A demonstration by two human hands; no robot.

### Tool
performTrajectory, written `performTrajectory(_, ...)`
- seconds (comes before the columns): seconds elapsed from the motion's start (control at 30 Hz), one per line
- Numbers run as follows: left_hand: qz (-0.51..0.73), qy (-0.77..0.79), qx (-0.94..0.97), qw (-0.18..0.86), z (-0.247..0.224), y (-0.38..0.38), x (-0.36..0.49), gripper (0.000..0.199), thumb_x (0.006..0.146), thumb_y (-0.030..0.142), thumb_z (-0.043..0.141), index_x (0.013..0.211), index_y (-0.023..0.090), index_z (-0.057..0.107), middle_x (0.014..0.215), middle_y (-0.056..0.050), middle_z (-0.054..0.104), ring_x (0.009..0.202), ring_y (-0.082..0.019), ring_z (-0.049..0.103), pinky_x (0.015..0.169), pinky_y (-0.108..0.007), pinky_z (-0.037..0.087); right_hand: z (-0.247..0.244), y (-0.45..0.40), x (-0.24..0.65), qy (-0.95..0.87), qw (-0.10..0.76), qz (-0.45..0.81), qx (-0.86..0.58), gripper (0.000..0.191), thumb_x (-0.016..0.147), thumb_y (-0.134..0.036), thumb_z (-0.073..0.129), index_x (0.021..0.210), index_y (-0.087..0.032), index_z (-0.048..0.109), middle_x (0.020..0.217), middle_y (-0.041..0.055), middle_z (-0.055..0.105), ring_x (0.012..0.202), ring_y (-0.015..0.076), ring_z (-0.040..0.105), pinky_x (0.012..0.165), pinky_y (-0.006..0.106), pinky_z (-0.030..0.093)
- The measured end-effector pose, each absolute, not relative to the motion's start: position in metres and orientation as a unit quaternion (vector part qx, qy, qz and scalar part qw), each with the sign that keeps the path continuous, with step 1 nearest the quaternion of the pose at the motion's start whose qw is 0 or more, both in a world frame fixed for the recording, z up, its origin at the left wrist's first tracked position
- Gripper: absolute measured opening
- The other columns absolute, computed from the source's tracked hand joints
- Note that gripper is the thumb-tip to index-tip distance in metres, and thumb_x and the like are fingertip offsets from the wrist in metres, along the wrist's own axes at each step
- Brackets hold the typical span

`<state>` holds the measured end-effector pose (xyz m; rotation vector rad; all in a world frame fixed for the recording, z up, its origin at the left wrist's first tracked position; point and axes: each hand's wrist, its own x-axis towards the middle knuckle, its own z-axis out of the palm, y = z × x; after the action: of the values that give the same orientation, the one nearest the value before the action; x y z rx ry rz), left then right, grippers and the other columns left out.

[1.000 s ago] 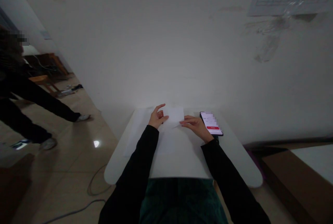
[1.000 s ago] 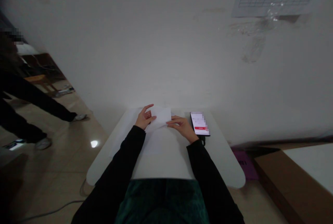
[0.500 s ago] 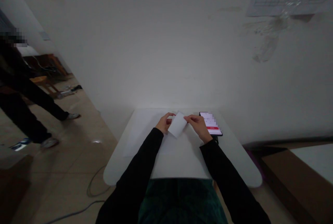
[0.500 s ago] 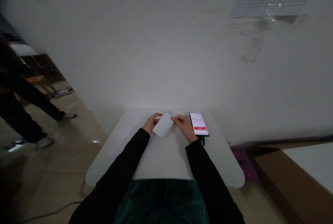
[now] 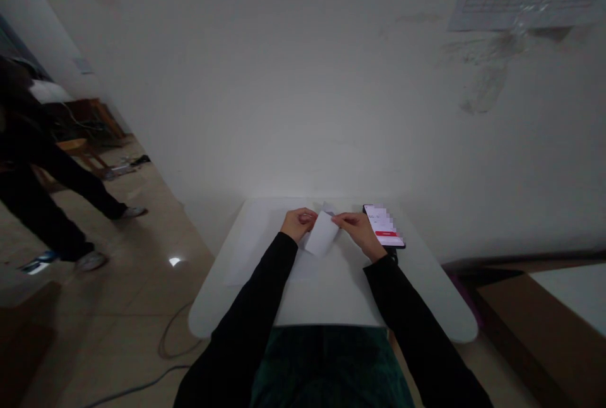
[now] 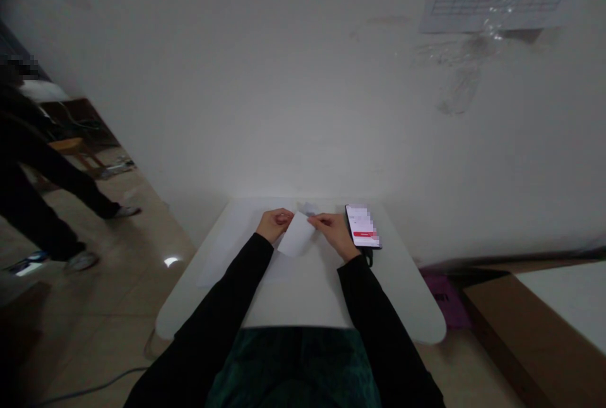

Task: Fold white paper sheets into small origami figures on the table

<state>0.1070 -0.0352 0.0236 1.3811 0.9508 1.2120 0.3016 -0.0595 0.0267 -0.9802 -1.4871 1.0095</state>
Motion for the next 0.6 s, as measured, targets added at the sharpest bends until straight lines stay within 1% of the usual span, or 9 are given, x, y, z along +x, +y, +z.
performTrajectory(0.13, 0.506, 0.386, 0.575, 0.514, 0.0253, -0.0385, 0.111, 0.032, 0.05, 0.033, 0.081, 0.07, 0.012, 0.066, 0.063, -0.004, 0.069, 0.057, -0.016, 0.063, 0.056, -0.026, 0.049, 0.0263, -0.0597, 0.3027, -0.617, 0.518, 0.417, -0.421, 0.026, 0.07, -0.044, 0.069, 0.074, -0.018, 0.073, 0.075, 0.0032, 0.072, 0.072, 0.0194, 0.064, 0.071, 0.032, 0.049)
performTrajectory(0.23, 0.509, 0.384, 0.574, 0.514, 0.0275, -0.0396, 0.1108, 0.036, 0.055, 0.042, 0.078, 0.072, 0.012, 0.069, 0.063, -0.005, 0.069, 0.056, -0.015, 0.063, 0.057, -0.026, 0.051, 0.0258, -0.059, 0.3036, -0.609, 0.525, 0.421, -0.419, 0.027, 0.067, -0.044, 0.071, 0.074, -0.018, 0.073, 0.077, 0.0044, 0.072, 0.072, 0.0197, 0.064, 0.071, 0.033, 0.049)
performTrajectory(0.33, 0.504, 0.393, 0.574, 0.512, 0.0285, -0.0397, 0.1101, 0.038, 0.058, 0.048, 0.076, 0.07, 0.012, 0.071, 0.062, -0.005, 0.069, 0.056, -0.015, 0.063, 0.057, -0.028, 0.052, 0.0259, -0.0588, 0.3038, -0.61, 0.527, 0.42, -0.417, 0.028, 0.066, -0.044, 0.072, 0.074, -0.018, 0.073, 0.076, 0.0047, 0.071, 0.071, 0.0196, 0.064, 0.071, 0.033, 0.05)
performTrajectory(0.47, 0.514, 0.395, 0.586, 0.487, 0.0274, -0.0406, 0.1104, 0.034, 0.053, 0.042, 0.08, 0.069, 0.012, 0.072, 0.067, -0.007, 0.071, 0.06, -0.017, 0.064, 0.063, -0.03, 0.054, 0.029, -0.061, 0.303, -0.613, 0.537, 0.417, -0.402, 0.027, 0.069, -0.044, 0.07, 0.076, -0.018, 0.072, 0.079, 0.0047, 0.071, 0.074, 0.0188, 0.063, 0.074, 0.033, 0.05)
performTrajectory(0.53, 0.527, 0.397, 0.589, 0.468, 0.0269, -0.0415, 0.1111, 0.033, 0.054, 0.04, 0.081, 0.069, 0.012, 0.072, 0.069, -0.008, 0.072, 0.061, -0.018, 0.065, 0.064, -0.031, 0.054, 0.0304, -0.0622, 0.3021, -0.611, 0.536, 0.428, -0.394, 0.027, 0.07, -0.044, 0.069, 0.078, -0.018, 0.072, 0.082, 0.0048, 0.071, 0.076, 0.0186, 0.063, 0.076, 0.033, 0.049)
performTrajectory(0.6, 0.543, 0.402, 0.586, 0.447, 0.0268, -0.0424, 0.1122, 0.031, 0.055, 0.039, 0.08, 0.069, 0.013, 0.072, 0.069, -0.008, 0.072, 0.062, -0.018, 0.065, 0.063, -0.031, 0.054, 0.0303, -0.0624, 0.3013, -0.602, 0.53, 0.45, -0.393, 0.027, 0.069, -0.043, 0.07, 0.079, -0.018, 0.072, 0.081, 0.0045, 0.071, 0.074, 0.0181, 0.063, 0.074, 0.033, 0.05)
